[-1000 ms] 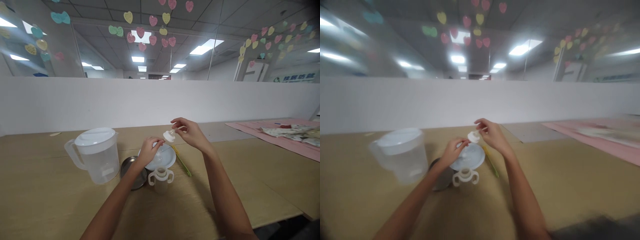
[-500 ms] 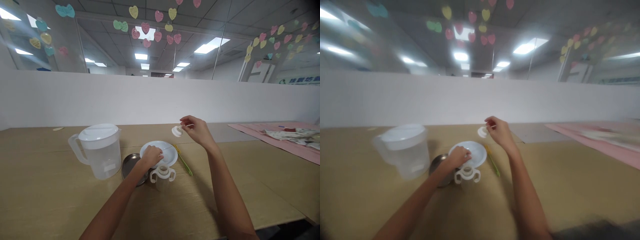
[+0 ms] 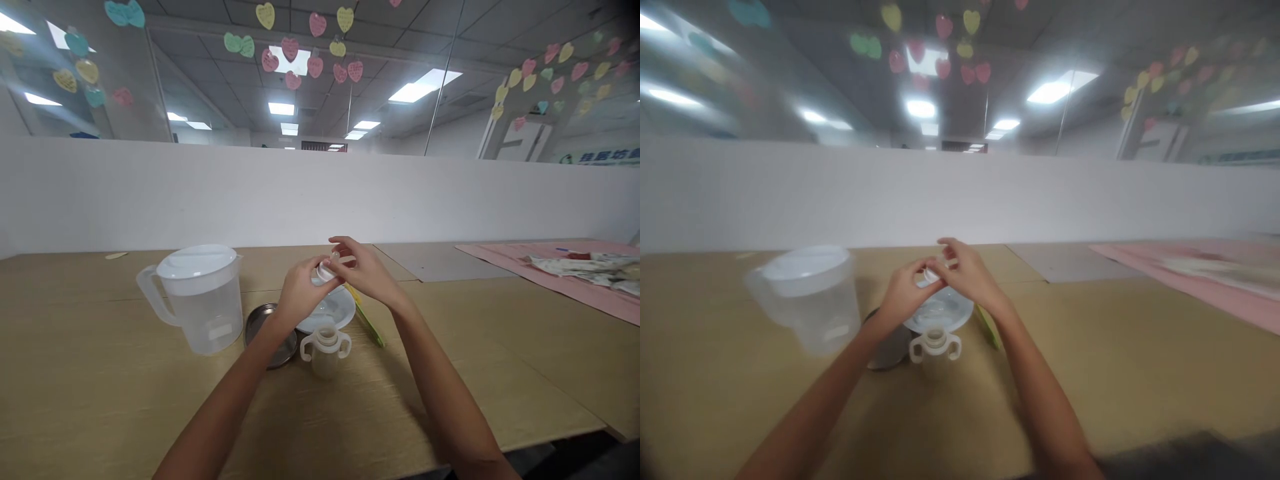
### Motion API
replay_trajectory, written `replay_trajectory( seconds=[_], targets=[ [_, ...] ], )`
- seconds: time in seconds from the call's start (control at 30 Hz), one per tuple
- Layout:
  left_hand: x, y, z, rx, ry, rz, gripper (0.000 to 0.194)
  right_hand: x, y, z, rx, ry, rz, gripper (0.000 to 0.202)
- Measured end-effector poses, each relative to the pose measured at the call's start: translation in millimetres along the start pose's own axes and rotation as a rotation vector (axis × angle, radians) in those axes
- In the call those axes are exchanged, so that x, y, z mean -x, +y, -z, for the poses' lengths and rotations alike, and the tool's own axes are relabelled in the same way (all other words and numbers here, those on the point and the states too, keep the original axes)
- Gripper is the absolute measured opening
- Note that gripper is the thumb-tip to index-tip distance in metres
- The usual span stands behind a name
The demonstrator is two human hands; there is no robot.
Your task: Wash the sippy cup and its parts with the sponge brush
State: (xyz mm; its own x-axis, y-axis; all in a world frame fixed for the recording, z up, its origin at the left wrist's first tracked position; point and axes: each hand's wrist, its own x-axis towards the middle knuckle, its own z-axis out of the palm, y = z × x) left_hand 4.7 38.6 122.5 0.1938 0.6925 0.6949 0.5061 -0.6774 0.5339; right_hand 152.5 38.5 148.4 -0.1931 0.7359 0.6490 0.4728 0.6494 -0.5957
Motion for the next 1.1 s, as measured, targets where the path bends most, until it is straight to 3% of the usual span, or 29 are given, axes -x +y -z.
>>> replay_trajectory(
  seconds=[0.13,0.37,0.47,0.57,0.67,0.77,0.87,0.97,1.1],
  targets=[
    [-0.5,3.7,9.3,0.024,0.045,-0.055,0.041,0.0,-0.4,-1.8,0.054,-0.129,0.019,0.036],
    [-2.4,0.0,18.3,0.079,-0.012,-0.088,0.047,0.0,0.8,-0.3,0.070,-0.102,0.059,0.038],
    [-2.0,0.8,23.0,0.135,-0.105,-0.073,0.049,0.4,2.8,6.8,-0.082,-0.201,0.034,0.040],
    [-1.7,1.5,26.7,0.146,-0.244,-0.067,0.045,-0.7,8.4,15.5,-0.274,-0.403,-0.066,0.042],
    [-3.0,-5.5,24.6,-0.044,-0.320,-0.111,0.042,-5.6,24.8,17.1,-0.324,-0.495,-0.161,0.041],
    [-3.8,-23.7,15.8,-0.415,-0.324,-0.117,0.042,-13.1,53.4,8.6,-0.047,-0.443,-0.174,0.038],
    [-1.0,-49.4,4.3,-0.722,-0.367,-0.055,0.039,-18.8,84.1,-6.4,0.367,-0.563,-0.175,0.033],
    [5.0,-74.8,-6.0,-0.864,-0.479,0.016,0.037,-19.8,106.8,-23.7,0.567,-0.698,-0.216,0.021],
    [13.2,-97.6,-16.1,-0.894,-0.563,0.069,0.026,-16.7,123.7,-44.3,0.623,-0.709,-0.261,0.032]
  ],
)
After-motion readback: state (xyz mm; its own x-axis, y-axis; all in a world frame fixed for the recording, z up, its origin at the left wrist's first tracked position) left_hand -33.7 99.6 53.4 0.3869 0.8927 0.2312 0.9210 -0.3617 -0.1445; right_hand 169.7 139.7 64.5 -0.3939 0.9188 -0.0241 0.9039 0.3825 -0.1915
